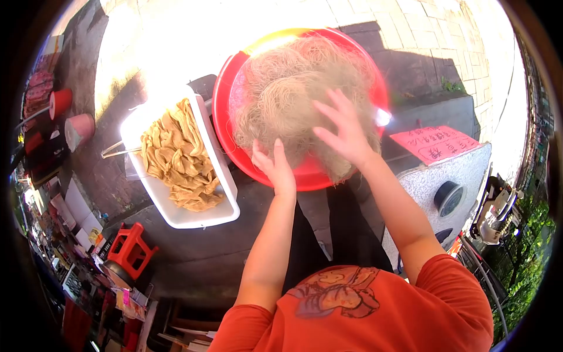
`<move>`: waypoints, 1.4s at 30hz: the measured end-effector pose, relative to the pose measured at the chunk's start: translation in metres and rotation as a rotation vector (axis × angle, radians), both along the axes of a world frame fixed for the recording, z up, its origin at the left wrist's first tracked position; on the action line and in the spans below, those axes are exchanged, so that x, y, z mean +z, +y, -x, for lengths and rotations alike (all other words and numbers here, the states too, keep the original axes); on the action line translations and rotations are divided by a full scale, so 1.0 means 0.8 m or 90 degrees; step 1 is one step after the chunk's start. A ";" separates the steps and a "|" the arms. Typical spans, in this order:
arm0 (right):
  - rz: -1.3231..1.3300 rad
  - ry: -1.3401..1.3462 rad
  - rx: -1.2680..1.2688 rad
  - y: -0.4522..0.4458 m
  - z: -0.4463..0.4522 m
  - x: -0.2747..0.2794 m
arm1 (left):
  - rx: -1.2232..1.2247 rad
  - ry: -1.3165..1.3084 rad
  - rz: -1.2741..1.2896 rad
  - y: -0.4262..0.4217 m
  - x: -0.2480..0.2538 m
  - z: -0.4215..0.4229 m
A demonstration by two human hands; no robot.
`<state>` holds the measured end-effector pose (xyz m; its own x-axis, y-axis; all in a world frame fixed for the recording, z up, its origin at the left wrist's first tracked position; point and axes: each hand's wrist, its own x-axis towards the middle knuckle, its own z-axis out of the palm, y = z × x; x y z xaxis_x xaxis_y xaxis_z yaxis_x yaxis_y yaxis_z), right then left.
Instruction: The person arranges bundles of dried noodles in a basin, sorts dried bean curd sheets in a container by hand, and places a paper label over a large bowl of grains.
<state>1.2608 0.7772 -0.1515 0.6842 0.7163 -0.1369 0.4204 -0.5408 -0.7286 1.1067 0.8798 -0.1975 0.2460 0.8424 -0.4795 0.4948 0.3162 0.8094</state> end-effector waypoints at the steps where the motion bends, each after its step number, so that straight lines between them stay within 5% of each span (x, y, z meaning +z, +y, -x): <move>1: 0.051 -0.024 0.053 0.005 0.008 -0.003 | 0.016 0.036 0.004 0.003 -0.029 0.023; 3: 0.143 -0.046 0.108 0.012 0.022 -0.020 | 0.053 0.179 0.055 0.017 -0.046 0.044; 7: 0.206 -0.109 0.080 0.037 0.012 -0.060 | 0.173 -0.094 0.371 0.033 -0.110 0.072; 15: 0.249 -0.096 0.009 0.068 -0.023 -0.042 | 0.178 -0.283 0.377 0.022 0.002 0.001; 19: 0.061 -0.166 -0.020 0.063 -0.002 -0.006 | 0.061 -0.173 0.475 0.023 -0.041 0.029; 23: 0.115 -0.060 0.318 0.049 0.046 -0.012 | -0.049 -0.150 0.389 0.029 -0.097 0.060; 27: 0.188 -0.175 0.364 0.057 0.039 -0.049 | 0.415 -0.166 0.327 0.015 -0.087 0.072; 31: 0.160 -0.135 0.333 0.078 0.040 -0.051 | 0.301 0.050 0.396 -0.003 -0.148 0.124; 35: 0.243 -0.093 0.397 0.074 0.049 -0.045 | 0.167 0.016 0.516 -0.007 -0.169 0.114; 42: 0.295 -0.147 0.415 0.070 0.048 -0.061 | 0.110 0.030 0.525 -0.011 -0.112 0.100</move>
<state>1.2220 0.8330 -0.1999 0.1984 0.8847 -0.4218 0.8649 -0.3605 -0.3492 1.0270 0.8707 -0.2874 0.1108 0.2415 -0.9641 0.4124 0.8714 0.2657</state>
